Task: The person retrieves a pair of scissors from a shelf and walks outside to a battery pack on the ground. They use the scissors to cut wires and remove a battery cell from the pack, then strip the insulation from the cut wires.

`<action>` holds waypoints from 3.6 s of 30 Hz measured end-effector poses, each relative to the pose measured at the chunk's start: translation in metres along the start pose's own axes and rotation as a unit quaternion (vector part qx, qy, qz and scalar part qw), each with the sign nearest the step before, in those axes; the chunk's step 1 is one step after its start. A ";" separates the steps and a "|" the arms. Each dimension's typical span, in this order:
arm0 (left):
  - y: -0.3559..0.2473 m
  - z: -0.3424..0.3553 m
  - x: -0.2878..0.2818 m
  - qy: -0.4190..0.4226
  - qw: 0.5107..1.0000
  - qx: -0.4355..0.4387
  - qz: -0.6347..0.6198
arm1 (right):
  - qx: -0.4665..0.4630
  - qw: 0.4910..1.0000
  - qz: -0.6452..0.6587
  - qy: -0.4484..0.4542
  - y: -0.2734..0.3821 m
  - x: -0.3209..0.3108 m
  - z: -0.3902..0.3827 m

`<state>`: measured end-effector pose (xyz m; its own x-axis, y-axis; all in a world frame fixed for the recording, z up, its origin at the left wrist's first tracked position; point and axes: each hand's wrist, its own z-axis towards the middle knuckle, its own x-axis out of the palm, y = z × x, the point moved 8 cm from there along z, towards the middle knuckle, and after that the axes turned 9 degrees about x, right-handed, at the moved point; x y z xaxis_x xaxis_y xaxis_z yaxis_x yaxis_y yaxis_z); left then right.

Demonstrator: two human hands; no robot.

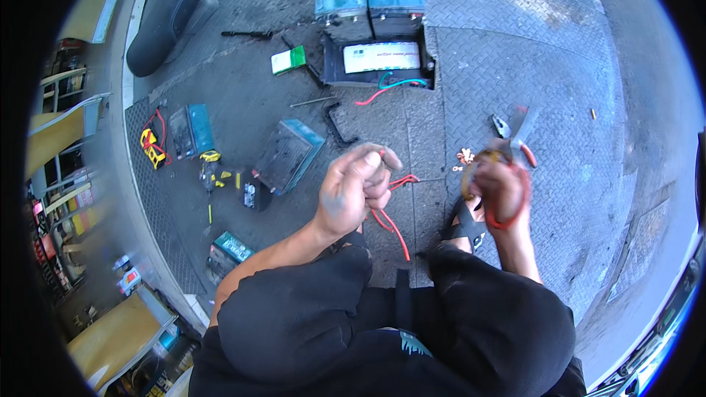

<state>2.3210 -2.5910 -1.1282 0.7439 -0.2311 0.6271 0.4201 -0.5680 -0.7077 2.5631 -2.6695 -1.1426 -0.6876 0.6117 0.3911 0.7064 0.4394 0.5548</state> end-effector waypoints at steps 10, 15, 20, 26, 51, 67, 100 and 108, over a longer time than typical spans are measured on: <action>-0.011 0.005 0.003 -0.003 0.995 0.084 0.060 | 0.067 0.940 -0.290 0.166 -0.048 0.032 0.000; -0.008 0.008 -0.001 -0.040 0.997 0.065 -0.001 | 0.097 0.899 -0.336 0.261 -0.071 0.058 -0.008; -0.011 0.009 -0.013 -0.086 0.994 0.062 0.029 | 0.099 0.964 -0.178 0.169 -0.063 0.044 0.007; 0.031 0.005 -0.011 -0.036 0.992 -0.108 0.049 | 0.030 0.966 -0.201 0.159 -0.054 0.045 0.019; 0.013 0.007 0.000 0.039 0.964 -0.103 0.242 | -0.260 0.676 -0.684 0.083 -0.021 0.061 -0.012; 0.009 0.005 -0.002 -0.014 0.974 -0.111 0.197 | -0.234 0.714 -0.656 0.068 -0.024 0.060 -0.010; 0.011 0.003 0.003 0.023 0.994 -0.093 0.049 | 0.159 0.910 -0.236 0.300 -0.079 0.060 -0.026; 0.012 0.007 0.003 -0.001 0.996 -0.079 0.036 | 0.280 0.899 -0.077 0.327 -0.094 0.064 -0.033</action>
<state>2.3318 -2.5931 -1.1371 0.7705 -0.2731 0.5760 0.2793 -0.6677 -0.6901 2.4473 -2.6935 -1.1452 -0.6061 0.0783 0.7915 0.4424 0.8602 0.2537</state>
